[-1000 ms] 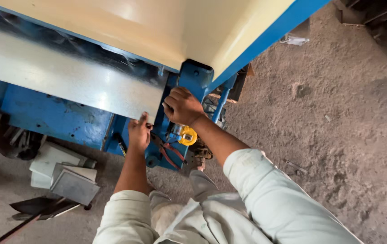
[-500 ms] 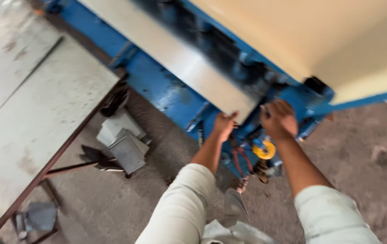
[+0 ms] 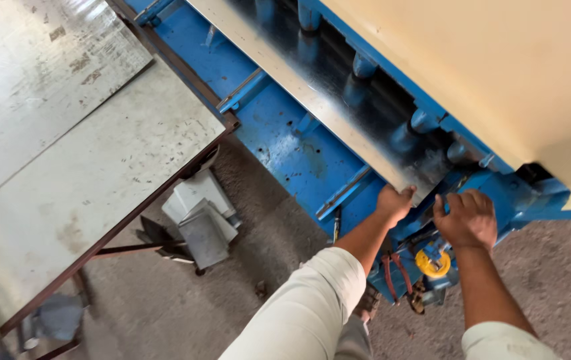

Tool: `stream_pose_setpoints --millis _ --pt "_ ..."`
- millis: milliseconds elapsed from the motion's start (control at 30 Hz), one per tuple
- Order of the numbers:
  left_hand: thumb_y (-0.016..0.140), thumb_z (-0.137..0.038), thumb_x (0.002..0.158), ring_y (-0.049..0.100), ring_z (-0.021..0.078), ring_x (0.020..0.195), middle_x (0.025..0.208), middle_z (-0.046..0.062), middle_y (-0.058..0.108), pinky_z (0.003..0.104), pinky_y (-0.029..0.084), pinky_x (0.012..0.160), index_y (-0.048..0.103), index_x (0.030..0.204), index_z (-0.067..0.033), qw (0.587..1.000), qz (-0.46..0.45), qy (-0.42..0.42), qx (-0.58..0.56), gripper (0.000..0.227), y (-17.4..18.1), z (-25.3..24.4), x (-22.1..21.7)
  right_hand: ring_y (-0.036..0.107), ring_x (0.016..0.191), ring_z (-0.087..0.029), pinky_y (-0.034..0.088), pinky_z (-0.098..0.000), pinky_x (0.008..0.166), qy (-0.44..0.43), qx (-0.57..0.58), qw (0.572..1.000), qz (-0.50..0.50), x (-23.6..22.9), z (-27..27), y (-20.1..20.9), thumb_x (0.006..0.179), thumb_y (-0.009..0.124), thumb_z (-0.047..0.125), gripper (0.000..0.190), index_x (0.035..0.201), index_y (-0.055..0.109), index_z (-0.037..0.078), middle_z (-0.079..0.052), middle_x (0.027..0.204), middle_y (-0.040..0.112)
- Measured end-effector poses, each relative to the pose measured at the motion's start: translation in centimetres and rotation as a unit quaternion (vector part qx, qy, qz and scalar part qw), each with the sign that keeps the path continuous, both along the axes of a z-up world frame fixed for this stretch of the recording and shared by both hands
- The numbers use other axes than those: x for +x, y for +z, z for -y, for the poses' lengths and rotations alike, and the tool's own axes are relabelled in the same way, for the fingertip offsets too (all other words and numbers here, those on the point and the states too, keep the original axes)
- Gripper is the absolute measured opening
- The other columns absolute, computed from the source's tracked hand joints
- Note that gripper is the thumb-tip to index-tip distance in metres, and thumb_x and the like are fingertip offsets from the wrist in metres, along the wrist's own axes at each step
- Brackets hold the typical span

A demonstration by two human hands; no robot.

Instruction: The person repeatedly picks up rectangular metal sheets from a stack, places them into a blue industrial bending machine, and operates the lever to bend the edge. After each bend, the person removes the sheet and places it back onto the stack.

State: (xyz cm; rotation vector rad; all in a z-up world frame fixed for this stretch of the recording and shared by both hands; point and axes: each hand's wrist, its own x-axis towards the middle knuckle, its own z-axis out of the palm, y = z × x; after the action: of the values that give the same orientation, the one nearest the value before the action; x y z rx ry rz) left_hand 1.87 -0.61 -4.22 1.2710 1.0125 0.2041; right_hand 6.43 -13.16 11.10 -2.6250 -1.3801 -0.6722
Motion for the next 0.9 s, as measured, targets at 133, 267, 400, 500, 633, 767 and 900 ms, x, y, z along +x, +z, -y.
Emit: stream_pose_setpoints --millis 133,267,400,500,633,767,900 --pt "0.075 -0.032 0.094 0.063 0.0156 0.069 0.083 0.009 0.070 0.034 0.049 0.058 0.067 0.109 0.0032 0.992 0.105 0.022 -0.066 0.039 -1.2 1.0 -0.3 0.067 0.109 -0.026 0.055 -0.0413 0.102 0.014 0.007 1.000 0.023 0.1 -0.1 0.0 0.098 0.071 0.031 0.028 0.081 0.070 0.008 -0.008 0.092 0.069" --pt "0.075 -0.031 0.096 0.059 0.0149 0.064 0.078 0.010 0.067 0.035 0.046 0.055 0.067 0.104 0.0037 0.993 0.085 0.003 -0.079 0.037 -0.5 0.8 -4.3 0.068 0.108 -0.027 0.055 -0.0414 0.099 0.007 0.003 1.000 0.017 -0.2 0.0 0.1 0.100 0.072 0.031 0.030 0.081 0.070 0.008 -0.009 0.094 0.071" --pt "0.075 -0.031 0.098 0.061 0.0129 0.063 0.075 0.009 0.066 0.033 0.048 0.055 0.066 0.095 0.0023 0.994 0.070 -0.045 -0.072 0.035 0.2 -0.3 -5.9 0.068 0.108 -0.026 0.055 -0.0411 0.098 0.010 0.008 1.000 0.026 0.0 -0.4 -0.1 0.097 0.071 0.032 0.027 0.084 0.072 0.008 -0.009 0.095 0.072" --pt "0.076 -0.029 0.099 0.055 0.0146 0.063 0.077 0.010 0.064 0.034 0.046 0.055 0.065 0.096 0.0016 0.989 0.115 -0.016 -0.093 0.033 -0.9 0.2 -5.4 0.069 0.106 -0.027 0.055 -0.0411 0.096 0.003 0.006 1.000 0.014 0.1 0.1 -0.6 0.099 0.071 0.032 0.028 0.083 0.071 0.010 -0.009 0.093 0.072" --pt "0.071 -0.027 0.097 0.067 0.0131 0.079 0.096 0.008 0.076 0.032 0.054 0.066 0.071 0.109 -0.0002 0.979 0.196 -0.006 -0.055 0.030 -1.7 1.1 -4.4 0.066 0.100 -0.030 0.054 -0.0443 0.095 -0.025 -0.005 1.000 -0.008 0.4 0.1 -1.6 0.096 0.072 0.035 0.028 0.081 0.072 0.012 -0.011 0.088 0.070" --pt "0.072 -0.029 0.095 0.066 0.0142 0.067 0.085 0.010 0.075 0.032 0.051 0.059 0.071 0.099 0.0013 0.987 0.150 -0.033 -0.045 0.031 -2.7 0.3 -3.4 0.064 0.104 -0.032 0.053 -0.0459 0.095 -0.013 0.026 0.998 -0.054 0.9 0.4 -1.7 0.092 0.074 0.033 0.025 0.080 0.069 0.011 -0.011 0.089 0.069" --pt "0.076 -0.033 0.088 0.064 0.0133 0.058 0.069 0.005 0.064 0.030 0.046 0.050 0.065 0.088 -0.0090 0.980 0.162 -0.059 -0.104 0.027 -2.9 -0.9 -6.8 0.063 0.107 -0.032 0.052 -0.0448 0.099 0.007 0.057 0.997 -0.045 0.8 0.7 -0.8 0.091 0.076 0.029 0.024 0.081 0.067 0.009 -0.012 0.093 0.068"
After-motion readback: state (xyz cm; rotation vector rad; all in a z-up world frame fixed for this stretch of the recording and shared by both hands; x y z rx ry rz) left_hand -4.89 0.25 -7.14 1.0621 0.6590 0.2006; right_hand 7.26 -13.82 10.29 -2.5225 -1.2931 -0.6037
